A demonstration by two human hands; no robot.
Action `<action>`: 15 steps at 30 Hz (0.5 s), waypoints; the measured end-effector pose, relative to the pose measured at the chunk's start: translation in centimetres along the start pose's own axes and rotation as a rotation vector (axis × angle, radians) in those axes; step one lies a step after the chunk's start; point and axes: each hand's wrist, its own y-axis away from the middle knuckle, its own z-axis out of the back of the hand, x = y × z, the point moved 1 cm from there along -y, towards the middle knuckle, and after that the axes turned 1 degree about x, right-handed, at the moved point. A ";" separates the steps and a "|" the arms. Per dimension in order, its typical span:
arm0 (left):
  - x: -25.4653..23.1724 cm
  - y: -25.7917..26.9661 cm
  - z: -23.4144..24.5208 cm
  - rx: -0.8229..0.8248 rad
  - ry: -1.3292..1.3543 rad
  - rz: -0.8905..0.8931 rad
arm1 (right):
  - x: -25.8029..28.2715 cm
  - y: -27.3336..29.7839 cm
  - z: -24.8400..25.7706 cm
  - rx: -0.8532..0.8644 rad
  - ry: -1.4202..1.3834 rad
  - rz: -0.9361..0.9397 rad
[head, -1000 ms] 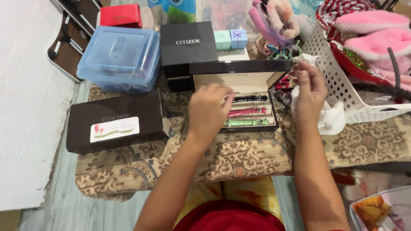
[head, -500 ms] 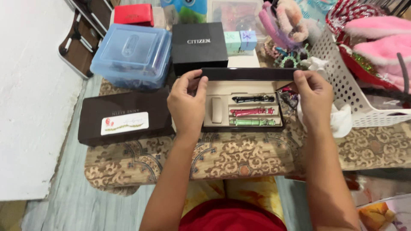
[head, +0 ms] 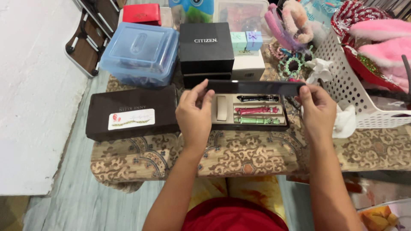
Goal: The person sits at a table and organizes personal accessories and their storage cases. They stack and align watch and jewelry boxes, wipe a box with a white cloth, open a box containing pens, handle the pens, and place sunglasses into a clear plastic container.
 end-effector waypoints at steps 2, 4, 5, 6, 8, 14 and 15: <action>-0.1 -0.5 -0.4 -0.007 -0.042 -0.026 | -0.1 -0.6 -0.1 0.006 0.095 0.014; -0.1 -1.1 -0.9 -0.022 -0.047 -0.085 | -0.1 -1.6 -0.2 0.026 0.135 0.027; -0.1 -1.3 -1.1 -0.022 -0.054 -0.086 | -0.1 -2.1 -0.3 0.043 0.127 0.033; -0.1 -1.4 -1.3 -0.023 -0.063 -0.087 | -0.2 -2.5 -0.4 0.062 0.118 0.039; 0.1 -1.6 -1.5 -0.010 -0.066 -0.066 | -0.4 -2.9 -0.5 0.093 0.214 0.132; 2.1 -0.8 -1.4 0.169 -0.176 -0.036 | -1.6 -3.7 -1.0 0.155 0.192 0.205; 2.5 -0.2 -1.4 0.223 -0.223 -0.028 | -1.7 -4.0 -1.1 0.139 0.240 0.226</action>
